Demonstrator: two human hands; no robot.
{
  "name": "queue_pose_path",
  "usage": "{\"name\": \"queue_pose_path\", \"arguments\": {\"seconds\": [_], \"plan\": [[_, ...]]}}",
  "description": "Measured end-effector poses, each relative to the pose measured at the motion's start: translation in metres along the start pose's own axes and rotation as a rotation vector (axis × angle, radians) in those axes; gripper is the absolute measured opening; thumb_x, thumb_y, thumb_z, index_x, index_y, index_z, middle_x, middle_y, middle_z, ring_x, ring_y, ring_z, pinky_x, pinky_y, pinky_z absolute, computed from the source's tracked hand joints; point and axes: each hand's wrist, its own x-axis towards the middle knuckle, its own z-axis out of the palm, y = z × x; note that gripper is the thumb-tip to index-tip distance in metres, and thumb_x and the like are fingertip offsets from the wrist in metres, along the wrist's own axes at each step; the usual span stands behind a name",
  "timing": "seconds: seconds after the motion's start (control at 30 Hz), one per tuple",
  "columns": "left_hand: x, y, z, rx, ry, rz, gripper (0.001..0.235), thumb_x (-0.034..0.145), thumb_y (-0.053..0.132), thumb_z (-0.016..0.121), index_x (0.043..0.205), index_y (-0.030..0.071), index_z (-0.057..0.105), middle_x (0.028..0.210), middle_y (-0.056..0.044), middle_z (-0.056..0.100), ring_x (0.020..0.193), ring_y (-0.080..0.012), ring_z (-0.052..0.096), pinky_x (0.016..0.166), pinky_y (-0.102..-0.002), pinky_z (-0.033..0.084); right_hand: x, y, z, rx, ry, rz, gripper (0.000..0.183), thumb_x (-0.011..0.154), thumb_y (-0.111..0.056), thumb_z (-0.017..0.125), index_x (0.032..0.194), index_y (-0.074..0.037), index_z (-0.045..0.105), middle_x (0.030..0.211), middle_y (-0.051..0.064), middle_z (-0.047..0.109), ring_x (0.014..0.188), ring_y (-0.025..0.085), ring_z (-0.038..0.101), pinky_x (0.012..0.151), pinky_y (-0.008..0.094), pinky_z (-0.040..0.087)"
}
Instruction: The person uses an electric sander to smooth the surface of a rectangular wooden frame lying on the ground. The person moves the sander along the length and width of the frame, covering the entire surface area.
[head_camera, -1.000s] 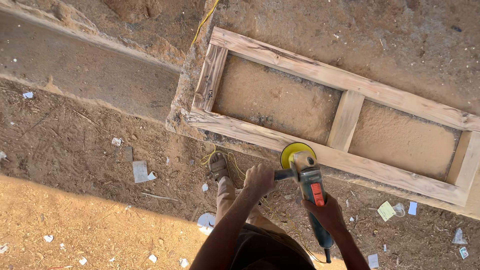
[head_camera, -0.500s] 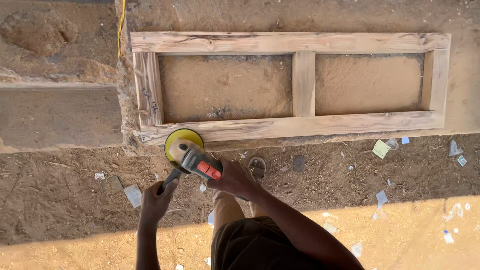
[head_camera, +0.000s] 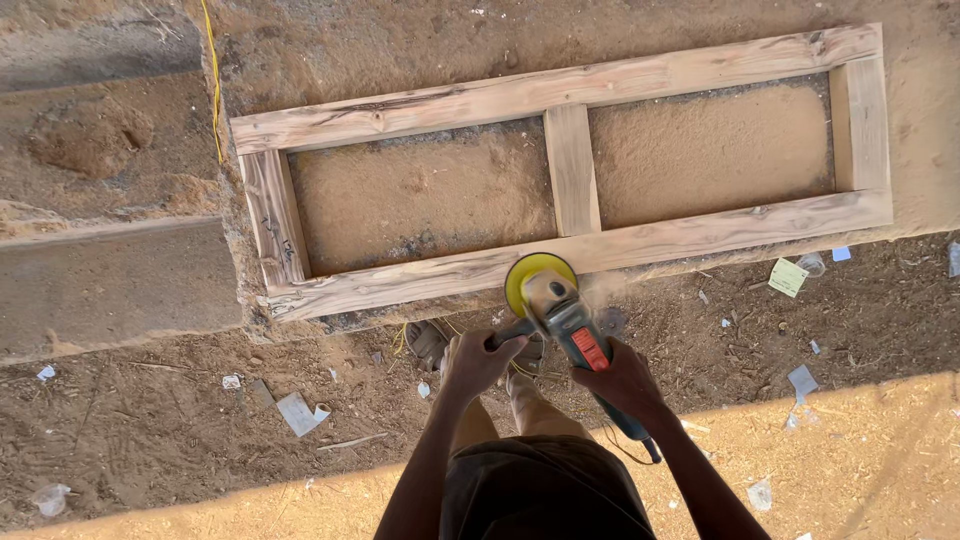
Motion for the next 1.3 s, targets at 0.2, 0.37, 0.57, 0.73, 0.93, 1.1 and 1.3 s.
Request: {"name": "queue_pose_path", "arguments": {"seconds": [0.2, 0.37, 0.57, 0.73, 0.93, 1.1, 1.3], "plan": [[0.044, 0.069, 0.06, 0.079, -0.101, 0.225, 0.053, 0.08, 0.063, 0.076, 0.071, 0.01, 0.077, 0.056, -0.005, 0.067, 0.05, -0.0189, 0.067, 0.053, -0.039, 0.054, 0.029, 0.093, -0.04, 0.087, 0.131, 0.075, 0.051, 0.067, -0.043, 0.086, 0.103, -0.008, 0.077, 0.084, 0.013, 0.079, 0.077, 0.026, 0.077, 0.076, 0.043, 0.059], [0.047, 0.063, 0.059, -0.021, -0.009, 0.226, 0.054, 0.079, 0.061, 0.078, 0.073, 0.008, 0.075, 0.058, -0.007, 0.067, 0.052, -0.021, 0.068, 0.053, -0.041, 0.055, 0.05, 0.094, -0.039, 0.1, 0.098, 0.026, 0.051, 0.07, -0.044, 0.085, 0.104, -0.008, 0.079, 0.086, 0.013, 0.081, 0.078, 0.026, 0.078, 0.078, 0.043, 0.06], [-0.019, -0.012, -0.011, -0.082, 0.33, 0.103, 0.054, 0.078, 0.058, 0.082, 0.075, 0.005, 0.077, 0.064, -0.013, 0.068, 0.063, -0.0285, 0.068, 0.062, -0.042, 0.053, 0.049, -0.004, 0.012, -0.111, -0.013, -0.179, 0.055, 0.067, -0.043, 0.086, 0.108, -0.009, 0.075, 0.091, 0.012, 0.08, 0.083, 0.026, 0.078, 0.081, 0.043, 0.059], [-0.066, -0.104, -0.078, -0.366, 0.45, -0.19, 0.043, 0.075, 0.053, 0.081, 0.084, 0.011, 0.079, 0.056, -0.003, 0.066, 0.049, -0.0141, 0.061, 0.051, -0.037, 0.051, 0.029, -0.127, 0.087, -0.299, -0.22, -0.302, 0.059, 0.066, -0.043, 0.086, 0.109, -0.007, 0.069, 0.095, 0.014, 0.078, 0.086, 0.028, 0.078, 0.082, 0.044, 0.059], [-0.084, -0.18, -0.154, -0.372, 0.574, -0.296, 0.05, 0.078, 0.055, 0.081, 0.075, 0.006, 0.076, 0.049, -0.005, 0.058, 0.044, -0.0143, 0.054, 0.047, -0.037, 0.045, 0.016, -0.237, 0.159, -0.323, -0.313, -0.495, 0.061, 0.066, -0.042, 0.083, 0.113, -0.008, 0.066, 0.097, 0.015, 0.075, 0.091, 0.032, 0.074, 0.083, 0.044, 0.056], [-0.075, -0.182, -0.2, -0.358, 0.557, -0.319, 0.056, 0.077, 0.058, 0.08, 0.07, 0.003, 0.073, 0.048, -0.009, 0.057, 0.045, -0.0197, 0.057, 0.051, -0.041, 0.045, 0.022, -0.281, 0.172, -0.398, -0.332, -0.412, 0.062, 0.067, -0.045, 0.084, 0.112, -0.007, 0.065, 0.099, 0.016, 0.074, 0.093, 0.032, 0.074, 0.084, 0.044, 0.056], [-0.012, -0.153, -0.255, -0.351, 0.502, -0.246, 0.054, 0.079, 0.058, 0.077, 0.07, 0.004, 0.076, 0.051, -0.01, 0.061, 0.048, -0.0222, 0.063, 0.055, -0.041, 0.05, 0.073, -0.329, 0.145, -0.34, -0.285, -0.381, 0.053, 0.067, -0.041, 0.083, 0.104, -0.004, 0.072, 0.088, 0.016, 0.077, 0.08, 0.028, 0.074, 0.078, 0.044, 0.058]]}}
